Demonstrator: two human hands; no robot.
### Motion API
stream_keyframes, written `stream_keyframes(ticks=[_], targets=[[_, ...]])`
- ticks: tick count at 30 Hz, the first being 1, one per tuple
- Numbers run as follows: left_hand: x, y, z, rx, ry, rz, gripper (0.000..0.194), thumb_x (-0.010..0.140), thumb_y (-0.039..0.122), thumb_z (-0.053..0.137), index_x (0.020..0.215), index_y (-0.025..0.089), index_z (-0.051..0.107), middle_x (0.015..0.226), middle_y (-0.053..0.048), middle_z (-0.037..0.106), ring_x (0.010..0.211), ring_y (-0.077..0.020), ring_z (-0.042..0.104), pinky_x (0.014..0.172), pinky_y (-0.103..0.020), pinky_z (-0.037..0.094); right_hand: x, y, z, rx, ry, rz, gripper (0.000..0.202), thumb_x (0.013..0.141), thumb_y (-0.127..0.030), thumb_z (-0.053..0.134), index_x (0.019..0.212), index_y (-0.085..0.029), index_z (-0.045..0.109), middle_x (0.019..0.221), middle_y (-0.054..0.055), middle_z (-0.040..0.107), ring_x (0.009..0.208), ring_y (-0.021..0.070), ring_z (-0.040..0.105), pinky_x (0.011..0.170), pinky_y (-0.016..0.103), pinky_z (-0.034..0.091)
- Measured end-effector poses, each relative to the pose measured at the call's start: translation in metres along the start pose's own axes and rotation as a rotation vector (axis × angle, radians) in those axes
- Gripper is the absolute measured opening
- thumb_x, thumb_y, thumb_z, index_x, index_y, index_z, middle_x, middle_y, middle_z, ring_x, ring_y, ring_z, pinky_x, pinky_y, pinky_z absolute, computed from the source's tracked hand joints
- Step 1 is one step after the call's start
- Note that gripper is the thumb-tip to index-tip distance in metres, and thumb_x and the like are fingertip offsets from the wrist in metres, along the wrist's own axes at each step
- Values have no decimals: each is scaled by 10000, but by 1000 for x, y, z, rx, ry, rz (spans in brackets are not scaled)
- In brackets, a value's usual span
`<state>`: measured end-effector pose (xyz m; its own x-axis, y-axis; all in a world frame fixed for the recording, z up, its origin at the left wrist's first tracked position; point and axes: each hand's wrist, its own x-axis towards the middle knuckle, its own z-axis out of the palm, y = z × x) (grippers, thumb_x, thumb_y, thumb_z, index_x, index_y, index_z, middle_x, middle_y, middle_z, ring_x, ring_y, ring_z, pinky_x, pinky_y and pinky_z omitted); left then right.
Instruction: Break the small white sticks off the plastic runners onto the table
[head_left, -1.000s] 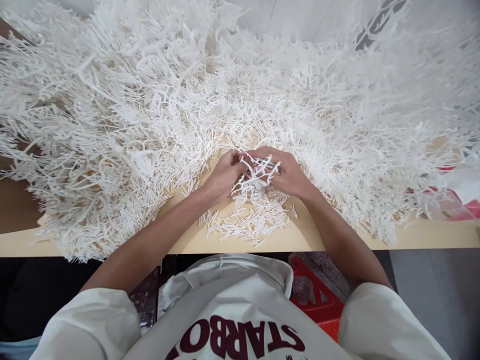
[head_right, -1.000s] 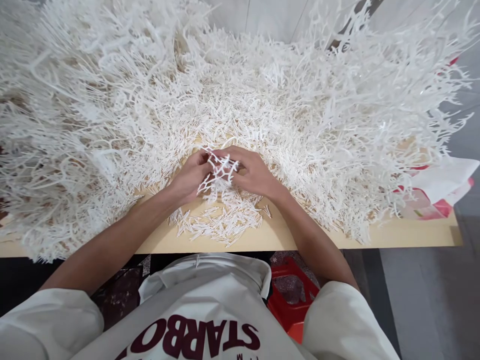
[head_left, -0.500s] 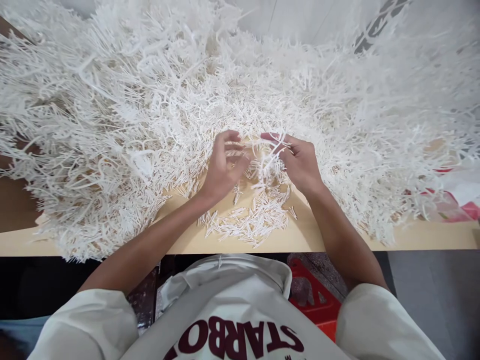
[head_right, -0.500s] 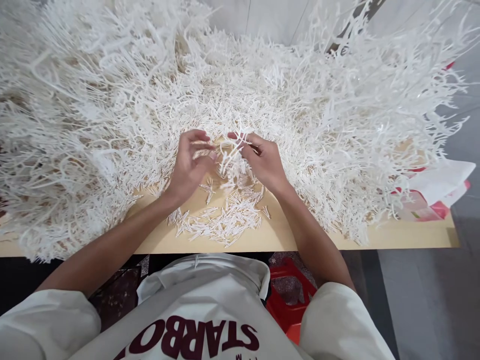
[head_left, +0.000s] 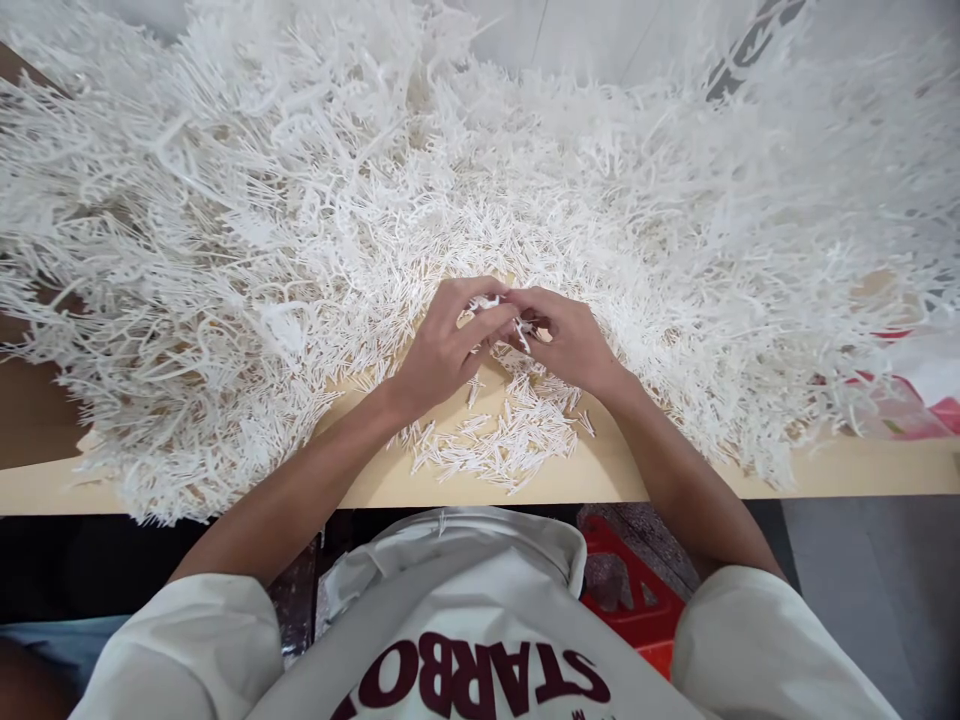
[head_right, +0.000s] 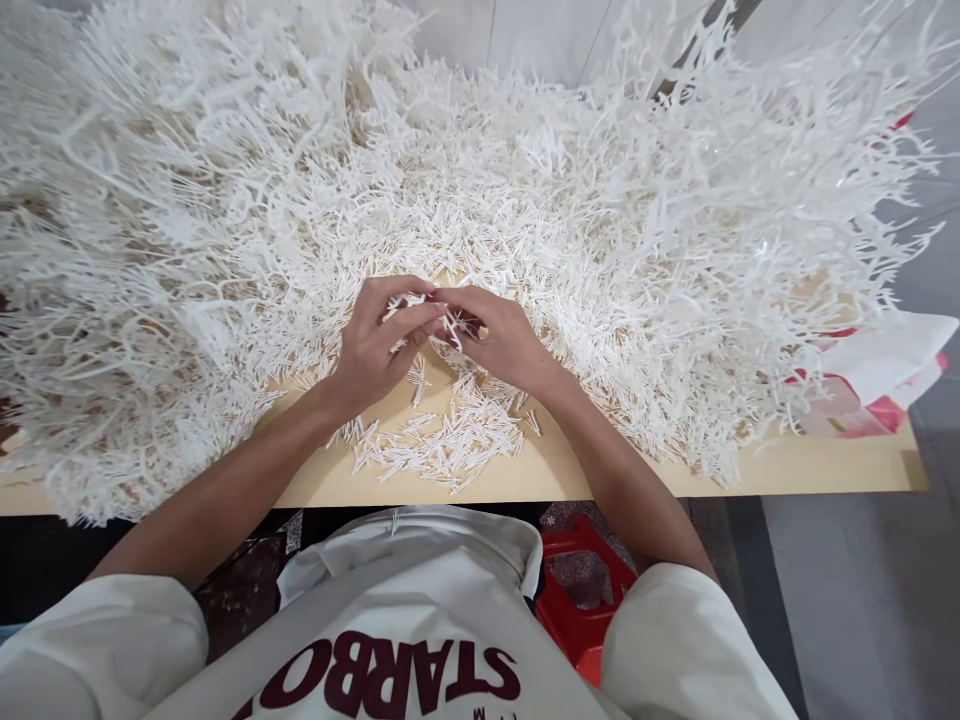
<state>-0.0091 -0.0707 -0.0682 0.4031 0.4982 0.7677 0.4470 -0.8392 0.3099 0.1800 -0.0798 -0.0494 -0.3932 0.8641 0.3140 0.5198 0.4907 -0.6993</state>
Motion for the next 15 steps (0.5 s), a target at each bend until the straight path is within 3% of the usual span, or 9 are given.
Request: stream_keyframes(ticks=[3, 8, 12, 15], targets=[[-1, -6, -4, 54, 52, -51, 179, 916, 188, 510, 1078, 247, 555, 1049, -43, 577, 969, -135, 537, 763, -272, 506, 1, 3, -5, 177, 73, 92, 335, 807, -326, 666, 1122, -283, 560, 927, -15, 626, 781, 102, 603, 712, 262, 515], [-1, -17, -5, 197, 22, -93, 286, 966, 251, 409, 1217, 283, 541, 901, -33, 531, 847, -123, 507, 746, -283, 454, 2, 3, -12, 296, 97, 75, 267, 816, -317, 650, 1064, -271, 564, 976, -3, 656, 877, 125, 643, 754, 280, 536], [3, -15, -6, 179, -58, -93, 398, 922, 406, 490, 1307, 304, 485, 1094, -68, 515, 950, -144, 503, 790, -280, 455, 1, 2, -7, 108, 91, 89, 323, 817, -222, 597, 1134, -277, 568, 1025, -6, 680, 889, 130, 662, 751, 283, 545], [4, -12, -6, 98, -143, -15, 305, 933, 371, 473, 1222, 304, 542, 1235, -62, 479, 1055, -161, 496, 861, -312, 461, -1, 1, 0, 33, 70, 64, 395, 802, -175, 566, 1182, -281, 554, 1069, -11, 665, 839, 111, 659, 764, 283, 551]])
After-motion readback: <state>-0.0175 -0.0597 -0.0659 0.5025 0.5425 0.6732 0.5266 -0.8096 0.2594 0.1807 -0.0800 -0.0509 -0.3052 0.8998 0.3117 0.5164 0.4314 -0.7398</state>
